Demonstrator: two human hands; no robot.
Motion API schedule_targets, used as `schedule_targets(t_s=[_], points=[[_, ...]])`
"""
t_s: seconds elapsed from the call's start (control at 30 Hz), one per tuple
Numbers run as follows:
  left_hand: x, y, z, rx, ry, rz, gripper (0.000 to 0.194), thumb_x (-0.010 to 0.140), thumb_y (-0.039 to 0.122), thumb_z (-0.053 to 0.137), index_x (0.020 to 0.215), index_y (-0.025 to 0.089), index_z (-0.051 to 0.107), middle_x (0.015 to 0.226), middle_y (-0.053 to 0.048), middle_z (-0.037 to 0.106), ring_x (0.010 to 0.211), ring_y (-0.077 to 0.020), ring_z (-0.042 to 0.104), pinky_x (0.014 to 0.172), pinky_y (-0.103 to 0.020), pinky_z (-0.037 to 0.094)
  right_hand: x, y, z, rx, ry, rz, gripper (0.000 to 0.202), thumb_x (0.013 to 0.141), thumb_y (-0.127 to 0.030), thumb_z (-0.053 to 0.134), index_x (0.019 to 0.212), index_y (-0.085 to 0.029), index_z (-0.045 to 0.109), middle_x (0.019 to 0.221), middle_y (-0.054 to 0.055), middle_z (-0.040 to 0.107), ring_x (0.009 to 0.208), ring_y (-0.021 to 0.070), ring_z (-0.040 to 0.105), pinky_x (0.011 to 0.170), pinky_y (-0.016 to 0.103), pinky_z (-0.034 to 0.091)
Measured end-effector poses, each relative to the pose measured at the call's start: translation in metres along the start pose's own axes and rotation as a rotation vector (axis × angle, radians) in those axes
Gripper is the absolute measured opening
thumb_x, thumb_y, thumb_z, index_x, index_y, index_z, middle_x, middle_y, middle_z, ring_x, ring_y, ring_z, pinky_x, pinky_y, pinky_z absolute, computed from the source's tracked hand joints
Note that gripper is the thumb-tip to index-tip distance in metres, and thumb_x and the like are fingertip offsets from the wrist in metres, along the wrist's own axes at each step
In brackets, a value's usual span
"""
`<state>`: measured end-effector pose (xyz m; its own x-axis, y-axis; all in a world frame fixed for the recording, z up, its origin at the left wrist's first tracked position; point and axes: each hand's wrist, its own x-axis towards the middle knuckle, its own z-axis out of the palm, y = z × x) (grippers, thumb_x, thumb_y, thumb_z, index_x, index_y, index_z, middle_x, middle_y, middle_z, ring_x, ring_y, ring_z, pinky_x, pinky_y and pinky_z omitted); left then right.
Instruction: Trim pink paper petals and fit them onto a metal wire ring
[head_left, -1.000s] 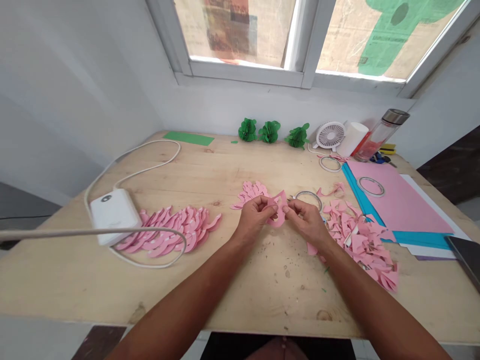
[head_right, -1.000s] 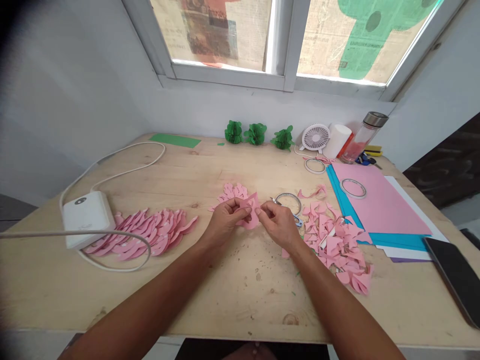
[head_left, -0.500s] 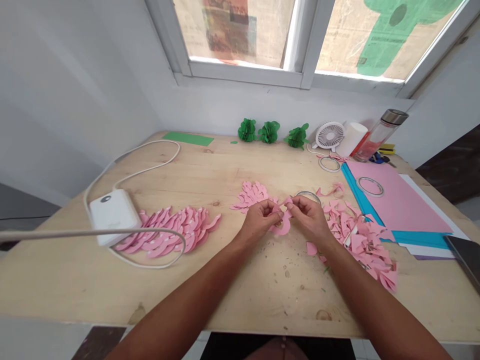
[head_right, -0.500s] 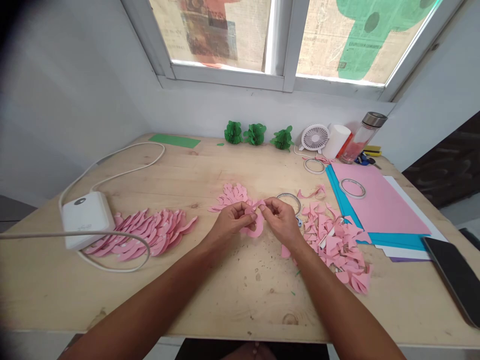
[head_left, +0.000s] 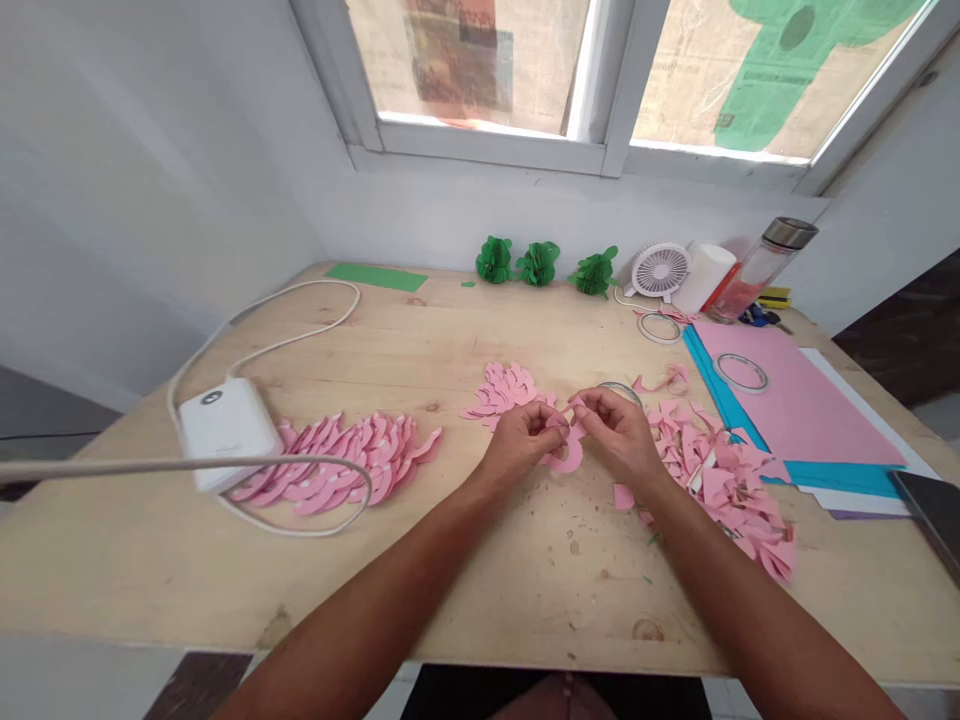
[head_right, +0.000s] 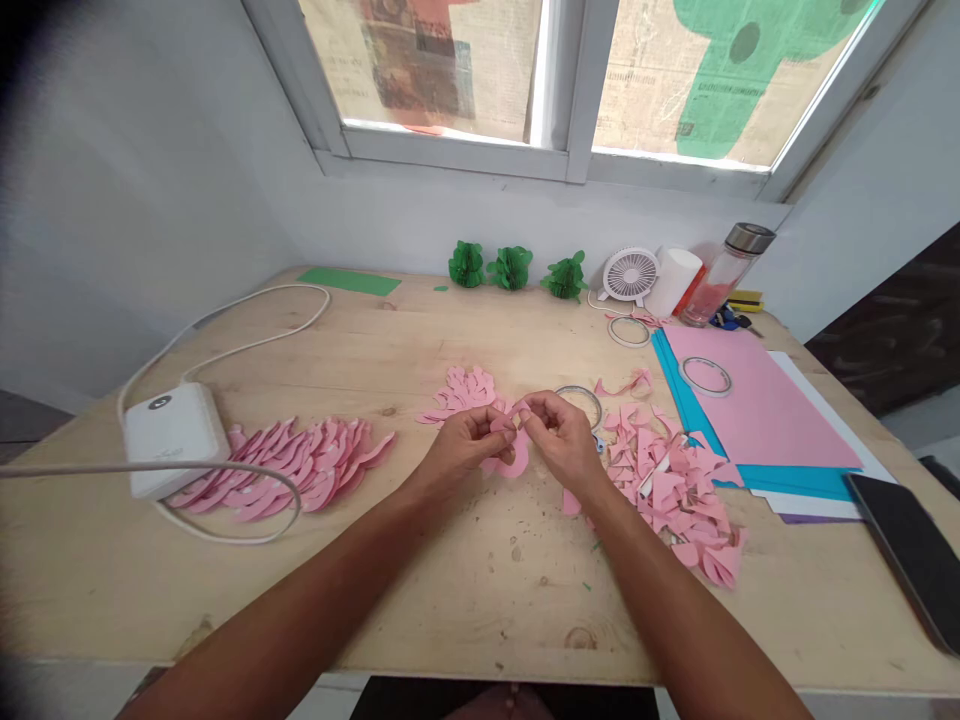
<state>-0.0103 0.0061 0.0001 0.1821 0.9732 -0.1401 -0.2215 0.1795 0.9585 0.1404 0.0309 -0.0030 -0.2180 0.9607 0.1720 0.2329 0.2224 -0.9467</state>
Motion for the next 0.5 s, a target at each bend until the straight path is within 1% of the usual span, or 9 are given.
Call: schedule_targets(t_s=[0.27,0.4,0.5], points=[[0.0001,0.0003,0.0011,0.015,-0.004,-0.016,0.019,0.065,0.027,0.067,0.069,0.013,0.055,0.055,0.0,0.058,0.05,-0.0108,0.055,0.053,-0.024,0.043,-0.0005,-0.0018,-0.0005,0.033,-0.026,-0.027,0.017,0.078,-0.034,0.056,0.086,-0.019,0.062,0.075,0.003,0.062,0.067,0.0145,0.055,0.06,0.026,0.042],[0.0005,-0.0009,0.001,0.027,-0.008,-0.018,0.018,0.067,0.026,0.066,0.068,0.014,0.053,0.054,0.0,0.058,0.05,-0.011,0.056,0.054,-0.024,0.044,-0.0012,-0.0011,-0.0003,0.034,-0.036,-0.035,0.016,0.079,-0.034,0.056,0.082,-0.019,0.062,0.074,0.002,0.062,0.066,0.0143,0.055,0.061,0.026,0.042],[0.0011,-0.0018,0.0007,0.036,-0.016,-0.012,0.017,0.068,0.025,0.065,0.067,0.014,0.052,0.054,0.0,0.058,0.05,-0.0107,0.055,0.054,-0.024,0.043,-0.0013,-0.0007,-0.0002,0.027,-0.039,-0.028,0.016,0.079,-0.034,0.056,0.081,-0.019,0.062,0.071,0.001,0.061,0.064,0.0138,0.053,0.059,0.025,0.041]])
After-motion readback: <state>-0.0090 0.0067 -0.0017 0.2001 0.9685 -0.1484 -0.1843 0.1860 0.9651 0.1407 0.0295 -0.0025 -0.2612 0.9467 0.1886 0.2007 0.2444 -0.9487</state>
